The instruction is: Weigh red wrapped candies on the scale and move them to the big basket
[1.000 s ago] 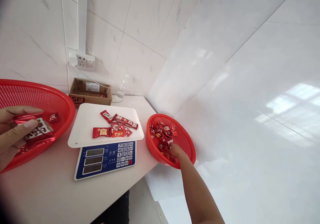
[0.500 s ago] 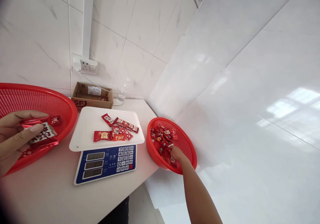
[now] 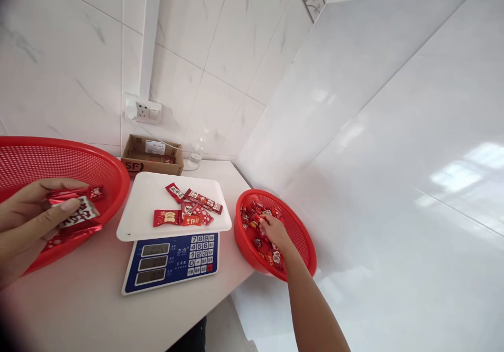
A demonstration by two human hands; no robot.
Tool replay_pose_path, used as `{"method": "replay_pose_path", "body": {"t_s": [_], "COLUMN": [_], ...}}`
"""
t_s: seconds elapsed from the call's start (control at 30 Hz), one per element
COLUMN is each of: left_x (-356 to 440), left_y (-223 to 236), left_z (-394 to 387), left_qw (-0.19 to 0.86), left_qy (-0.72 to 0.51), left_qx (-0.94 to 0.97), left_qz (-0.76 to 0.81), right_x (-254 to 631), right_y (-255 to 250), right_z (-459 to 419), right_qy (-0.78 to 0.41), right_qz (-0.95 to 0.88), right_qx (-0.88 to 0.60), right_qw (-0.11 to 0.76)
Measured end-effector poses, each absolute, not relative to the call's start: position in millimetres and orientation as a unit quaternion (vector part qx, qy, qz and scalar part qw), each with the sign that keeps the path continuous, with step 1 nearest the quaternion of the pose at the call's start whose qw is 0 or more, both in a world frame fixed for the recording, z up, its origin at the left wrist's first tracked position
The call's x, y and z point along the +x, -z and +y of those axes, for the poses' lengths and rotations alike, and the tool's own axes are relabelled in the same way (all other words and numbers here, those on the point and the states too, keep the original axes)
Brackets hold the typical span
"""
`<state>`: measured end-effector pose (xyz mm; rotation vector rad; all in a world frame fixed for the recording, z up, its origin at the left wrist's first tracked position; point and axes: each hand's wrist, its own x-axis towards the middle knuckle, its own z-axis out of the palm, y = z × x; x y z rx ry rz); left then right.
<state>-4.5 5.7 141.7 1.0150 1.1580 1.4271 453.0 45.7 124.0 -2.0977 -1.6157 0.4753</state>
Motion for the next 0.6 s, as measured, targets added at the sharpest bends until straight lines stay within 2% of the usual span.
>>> {"method": "replay_pose_path", "body": {"t_s": [0.2, 0.3, 0.47, 0.6], "left_x": [-9.1, -7.1, -5.6, -7.5], "left_y": [-133.8, -137.2, -141.7, -140.2], "left_z": [5.4, 2.9, -0.5, 0.0], "left_qw": [0.504, 0.497, 0.487, 0.476], "left_qy": [-0.583, -0.576, -0.569, -0.567], "left_qx": [0.436, 0.447, 0.467, 0.473], "left_qz": [0.465, 0.47, 0.469, 0.478], "right_x": [374.6, 335.3, 296.3, 287.0], "right_y": [-130.6, -123.8, -114.8, -120.1], "right_z": [52.7, 61.1, 78.8, 68.0], "right_qy": [-0.139, -0.134, -0.118, -0.123], "right_qz": [-0.681, -0.75, -0.759, -0.735], "right_qx": [-0.653, -0.576, -0.565, -0.558], "right_qw": [0.302, 0.298, 0.302, 0.364]}}
